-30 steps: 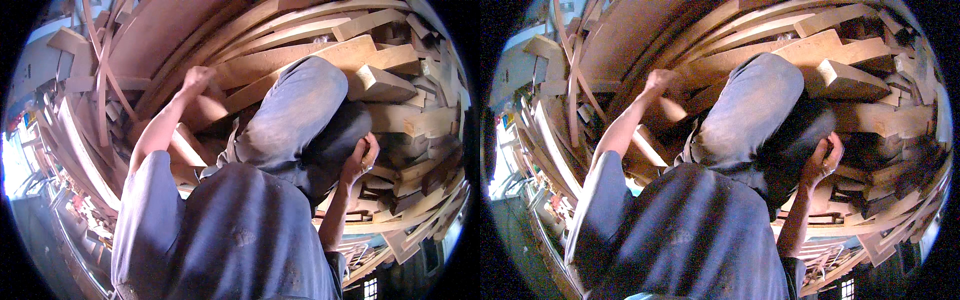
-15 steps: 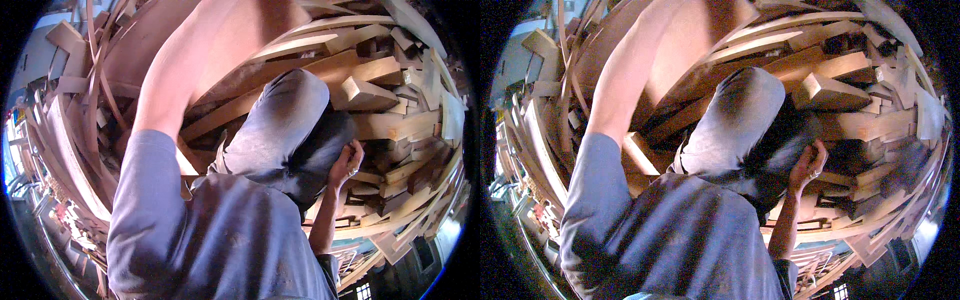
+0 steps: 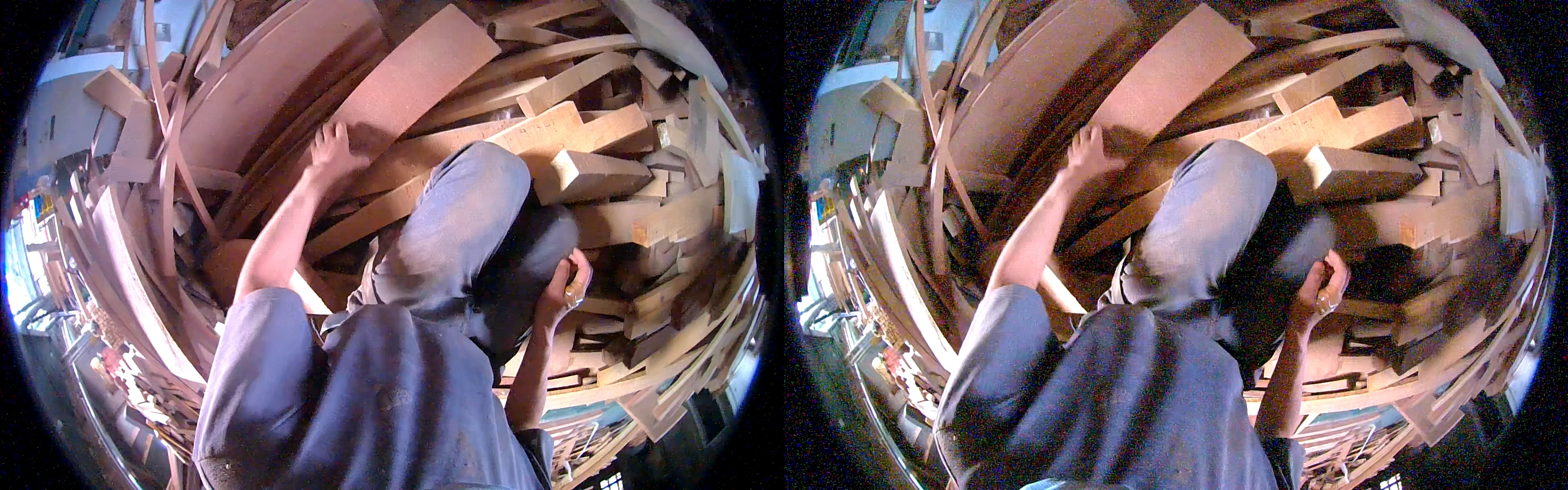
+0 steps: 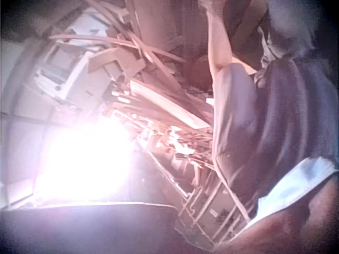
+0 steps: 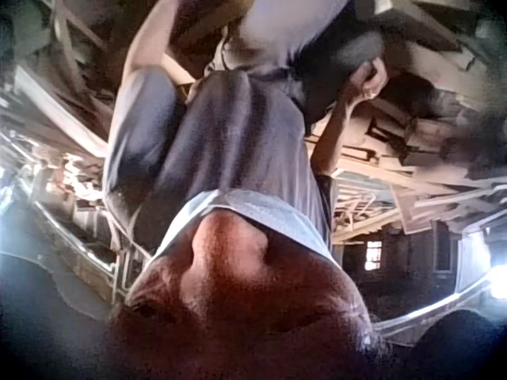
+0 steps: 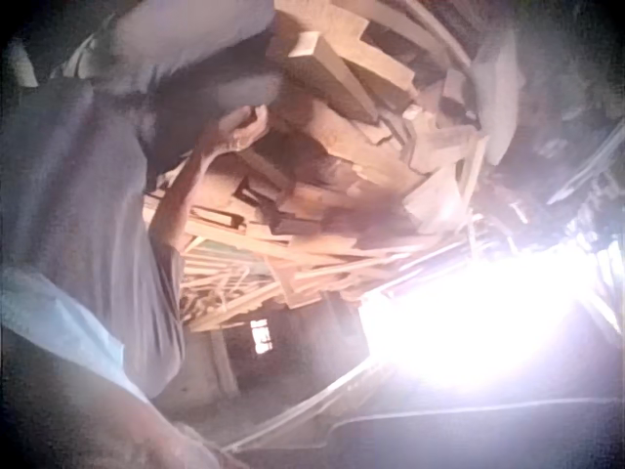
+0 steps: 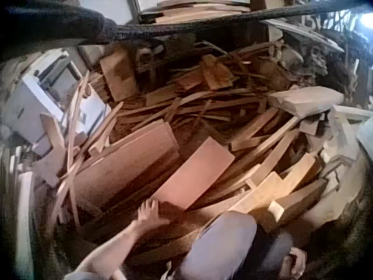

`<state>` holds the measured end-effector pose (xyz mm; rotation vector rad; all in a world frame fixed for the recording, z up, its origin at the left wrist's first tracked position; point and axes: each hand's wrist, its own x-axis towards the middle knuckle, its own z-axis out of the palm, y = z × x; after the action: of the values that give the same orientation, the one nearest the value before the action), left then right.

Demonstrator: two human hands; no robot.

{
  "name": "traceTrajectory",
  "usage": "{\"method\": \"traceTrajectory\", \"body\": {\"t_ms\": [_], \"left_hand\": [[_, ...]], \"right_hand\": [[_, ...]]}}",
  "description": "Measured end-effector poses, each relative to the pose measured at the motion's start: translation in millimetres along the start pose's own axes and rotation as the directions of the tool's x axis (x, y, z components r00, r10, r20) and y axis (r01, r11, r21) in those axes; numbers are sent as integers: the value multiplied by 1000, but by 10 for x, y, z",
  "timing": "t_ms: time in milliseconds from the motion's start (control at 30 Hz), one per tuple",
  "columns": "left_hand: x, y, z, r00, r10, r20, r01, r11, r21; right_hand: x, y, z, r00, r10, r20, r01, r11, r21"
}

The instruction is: The person sorts through a pile of wood planks by hand, picking up and setting aside individual pieces of wood, then stands up to rub their hands before returning to move more wood planks from the pile.

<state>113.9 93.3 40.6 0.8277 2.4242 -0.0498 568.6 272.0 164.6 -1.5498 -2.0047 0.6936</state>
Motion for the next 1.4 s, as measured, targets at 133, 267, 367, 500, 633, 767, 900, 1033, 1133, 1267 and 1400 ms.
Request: {"method": "traceTrajectory", "body": {"t_ms": [133,267,367,500,633,767,900,1033,1133,1267,1400], "left_hand": [[-123,-13,553,995,-11,-98,15,999,40],[-119,-108,692,976,17,-215,-3,998,66],[-106,-127,695,971,35,-235,-11,995,99],[-105,-246,487,977,110,-185,-103,994,46],[61,-460,-173,947,295,131,-297,955,-6],[283,-700,-654,980,184,-76,-192,974,-117],[507,-1057,-552,968,142,-208,-163,983,-86],[357,-796,-271,974,27,-223,-49,995,-90],[243,-631,-174,972,-62,-226,30,989,-143],[258,-618,-238,982,15,-191,-31,996,-83],[254,-627,-636,991,48,-125,-52,998,-27]], "right_hand": [[-3,3,-2,1000,-4,19,5,1000,-20],[-29,-15,21,1000,9,3,-9,1000,2],[-28,0,27,1000,1,-12,-1,1000,6],[-26,-12,25,999,-38,9,38,999,14],[-50,44,13,998,-65,-7,65,998,10],[-74,73,-14,998,-54,-24,54,998,9],[-58,43,4,997,-56,-51,56,998,-5],[-59,78,15,999,29,-25,-28,999,26],[-48,-33,51,999,-18,-40,21,997,78],[-2,-20,31,997,-63,-46,67,994,90],[-27,29,42,996,-78,-32,80,994,80]]}}
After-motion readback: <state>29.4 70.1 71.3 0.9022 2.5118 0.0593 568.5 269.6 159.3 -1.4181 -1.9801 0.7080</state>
